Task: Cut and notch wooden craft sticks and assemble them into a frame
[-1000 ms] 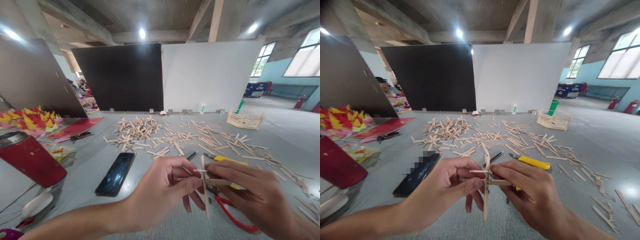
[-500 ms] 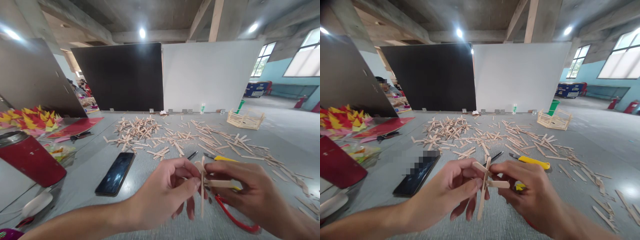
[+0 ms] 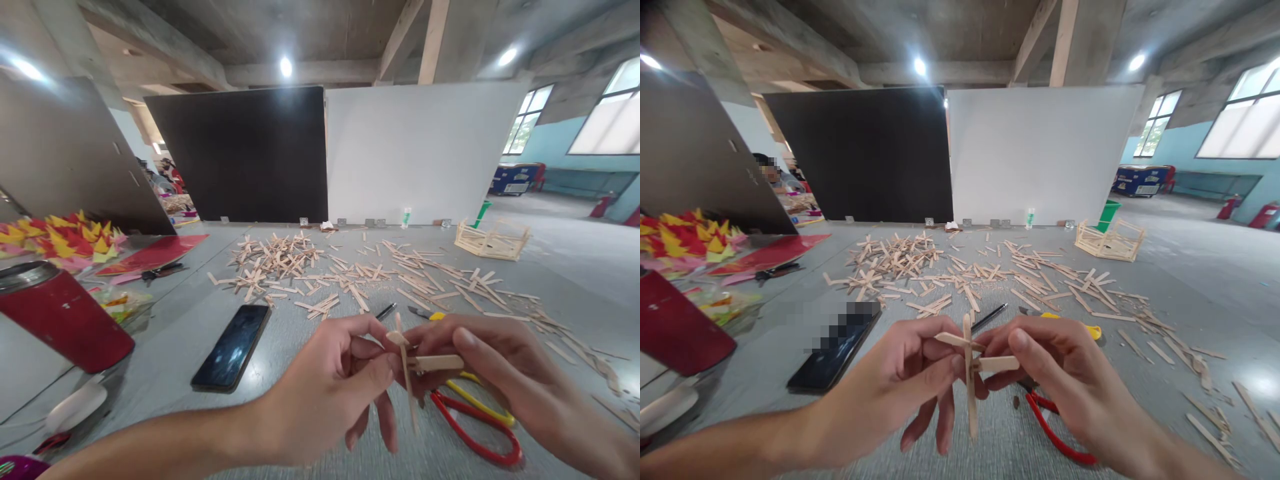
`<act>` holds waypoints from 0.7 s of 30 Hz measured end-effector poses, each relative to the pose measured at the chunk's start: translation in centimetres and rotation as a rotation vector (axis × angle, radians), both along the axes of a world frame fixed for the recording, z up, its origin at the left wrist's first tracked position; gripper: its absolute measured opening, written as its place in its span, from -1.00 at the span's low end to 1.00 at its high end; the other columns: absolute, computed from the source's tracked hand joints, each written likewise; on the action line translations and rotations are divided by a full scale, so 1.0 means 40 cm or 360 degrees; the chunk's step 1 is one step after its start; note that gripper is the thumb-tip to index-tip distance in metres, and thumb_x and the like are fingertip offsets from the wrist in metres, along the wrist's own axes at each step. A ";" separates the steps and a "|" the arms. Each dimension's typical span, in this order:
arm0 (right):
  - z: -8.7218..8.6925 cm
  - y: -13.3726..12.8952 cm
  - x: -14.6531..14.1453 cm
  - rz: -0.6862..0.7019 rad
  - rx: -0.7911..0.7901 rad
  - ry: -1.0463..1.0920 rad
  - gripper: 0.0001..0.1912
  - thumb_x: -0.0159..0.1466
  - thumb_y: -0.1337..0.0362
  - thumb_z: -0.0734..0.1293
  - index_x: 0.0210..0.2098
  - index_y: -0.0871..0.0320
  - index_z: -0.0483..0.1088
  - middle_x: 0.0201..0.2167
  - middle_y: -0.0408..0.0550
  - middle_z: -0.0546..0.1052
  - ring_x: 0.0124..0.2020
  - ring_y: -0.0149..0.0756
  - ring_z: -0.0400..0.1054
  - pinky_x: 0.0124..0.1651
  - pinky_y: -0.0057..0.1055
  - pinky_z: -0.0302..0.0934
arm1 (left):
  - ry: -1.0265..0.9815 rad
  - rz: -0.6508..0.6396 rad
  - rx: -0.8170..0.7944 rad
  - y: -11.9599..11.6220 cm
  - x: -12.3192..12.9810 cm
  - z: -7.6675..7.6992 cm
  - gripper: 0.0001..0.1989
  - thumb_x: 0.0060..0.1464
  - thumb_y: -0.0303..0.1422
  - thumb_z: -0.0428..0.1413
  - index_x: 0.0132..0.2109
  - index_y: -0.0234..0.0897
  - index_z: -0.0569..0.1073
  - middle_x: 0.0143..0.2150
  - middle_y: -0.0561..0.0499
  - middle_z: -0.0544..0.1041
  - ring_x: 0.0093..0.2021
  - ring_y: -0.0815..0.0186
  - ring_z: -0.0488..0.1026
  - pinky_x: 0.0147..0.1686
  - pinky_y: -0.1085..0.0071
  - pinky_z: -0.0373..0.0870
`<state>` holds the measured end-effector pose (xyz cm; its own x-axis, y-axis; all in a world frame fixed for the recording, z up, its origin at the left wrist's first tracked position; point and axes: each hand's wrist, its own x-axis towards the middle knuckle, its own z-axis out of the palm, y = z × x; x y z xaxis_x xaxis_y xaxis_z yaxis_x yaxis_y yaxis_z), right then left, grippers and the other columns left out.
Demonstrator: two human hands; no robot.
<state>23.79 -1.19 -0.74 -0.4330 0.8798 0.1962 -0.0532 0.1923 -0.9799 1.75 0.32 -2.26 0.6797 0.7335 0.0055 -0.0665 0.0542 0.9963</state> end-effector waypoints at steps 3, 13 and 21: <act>-0.009 0.010 0.004 0.0002 -0.0077 0.0038 -0.68 0.54 0.15 0.20 -0.16 0.09 0.56 -0.28 -0.06 0.67 -0.27 -0.28 0.62 -0.10 -0.40 0.53 | -0.0021 -0.0027 -0.0056 0.004 -0.001 0.004 -0.81 0.41 -0.24 0.06 -0.10 -0.31 0.35 -0.28 -0.01 0.56 -0.58 0.49 0.50 -0.72 0.67 0.17; -0.020 0.033 0.013 0.0180 -0.0215 -0.0102 -0.82 0.44 0.19 0.37 -0.18 0.14 0.59 -0.28 -0.10 0.64 -0.30 -0.40 0.56 -0.19 -0.53 0.46 | -0.0120 -0.0357 -0.0345 0.014 0.006 -0.012 -0.83 0.40 -0.29 0.08 -0.16 -0.30 0.40 -0.14 -0.11 0.62 -0.53 0.39 0.61 -0.72 0.63 0.24; -0.019 0.042 0.007 0.0178 -0.0274 -0.0106 -0.73 0.41 0.11 0.39 -0.29 0.20 0.50 -0.32 -0.10 0.54 -0.36 -0.37 0.48 -0.25 -0.44 0.40 | -0.0121 -0.0383 -0.0392 0.016 0.009 -0.016 -0.76 0.36 -0.23 0.14 -0.21 -0.33 0.38 -0.11 -0.17 0.60 -0.52 0.37 0.62 -0.73 0.63 0.18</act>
<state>24.07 0.47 -1.52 -0.5365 0.8438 0.0149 0.0010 0.0183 -0.9998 2.12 0.96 -2.91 0.8377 0.5379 -0.0944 -0.0961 0.3154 0.9441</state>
